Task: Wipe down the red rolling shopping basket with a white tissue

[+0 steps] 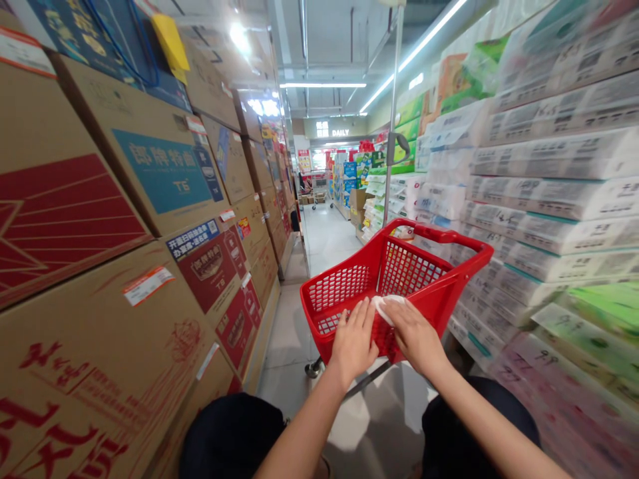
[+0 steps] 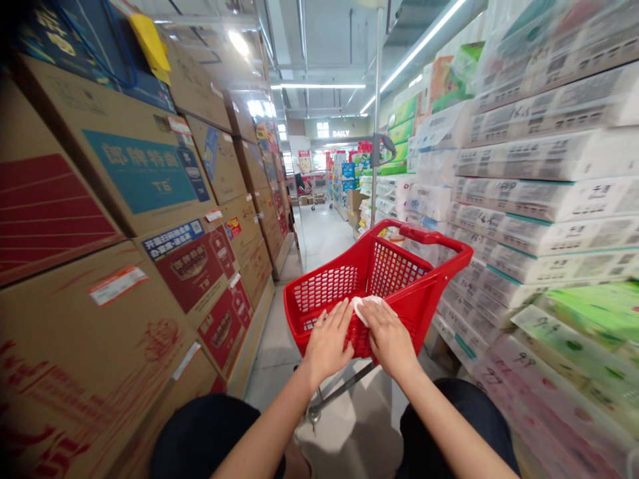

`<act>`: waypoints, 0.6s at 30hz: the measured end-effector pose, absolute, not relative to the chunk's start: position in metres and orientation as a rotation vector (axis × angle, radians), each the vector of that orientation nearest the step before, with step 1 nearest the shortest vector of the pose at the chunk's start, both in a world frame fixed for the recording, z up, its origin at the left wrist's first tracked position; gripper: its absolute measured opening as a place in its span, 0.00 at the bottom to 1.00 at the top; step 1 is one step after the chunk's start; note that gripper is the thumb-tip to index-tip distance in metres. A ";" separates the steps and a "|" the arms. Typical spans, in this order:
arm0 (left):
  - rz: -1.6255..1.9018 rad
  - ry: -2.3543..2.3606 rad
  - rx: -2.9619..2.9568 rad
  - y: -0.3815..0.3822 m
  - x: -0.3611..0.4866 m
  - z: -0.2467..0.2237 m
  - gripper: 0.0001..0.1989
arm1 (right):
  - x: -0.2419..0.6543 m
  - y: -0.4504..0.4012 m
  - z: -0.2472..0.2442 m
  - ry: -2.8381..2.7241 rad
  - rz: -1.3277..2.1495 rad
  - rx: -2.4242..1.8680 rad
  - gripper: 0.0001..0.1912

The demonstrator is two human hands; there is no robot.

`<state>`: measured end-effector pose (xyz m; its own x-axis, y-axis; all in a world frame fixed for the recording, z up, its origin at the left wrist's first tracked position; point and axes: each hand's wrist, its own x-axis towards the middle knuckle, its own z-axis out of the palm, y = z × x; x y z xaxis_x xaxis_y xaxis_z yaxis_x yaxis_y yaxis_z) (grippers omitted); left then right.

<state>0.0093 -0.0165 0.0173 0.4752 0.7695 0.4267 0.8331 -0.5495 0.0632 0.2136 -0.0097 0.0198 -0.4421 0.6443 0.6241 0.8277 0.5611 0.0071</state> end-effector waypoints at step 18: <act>-0.719 -1.586 -2.508 -0.015 -0.038 0.001 0.44 | 0.189 -0.022 0.020 -2.290 -0.364 -1.087 0.41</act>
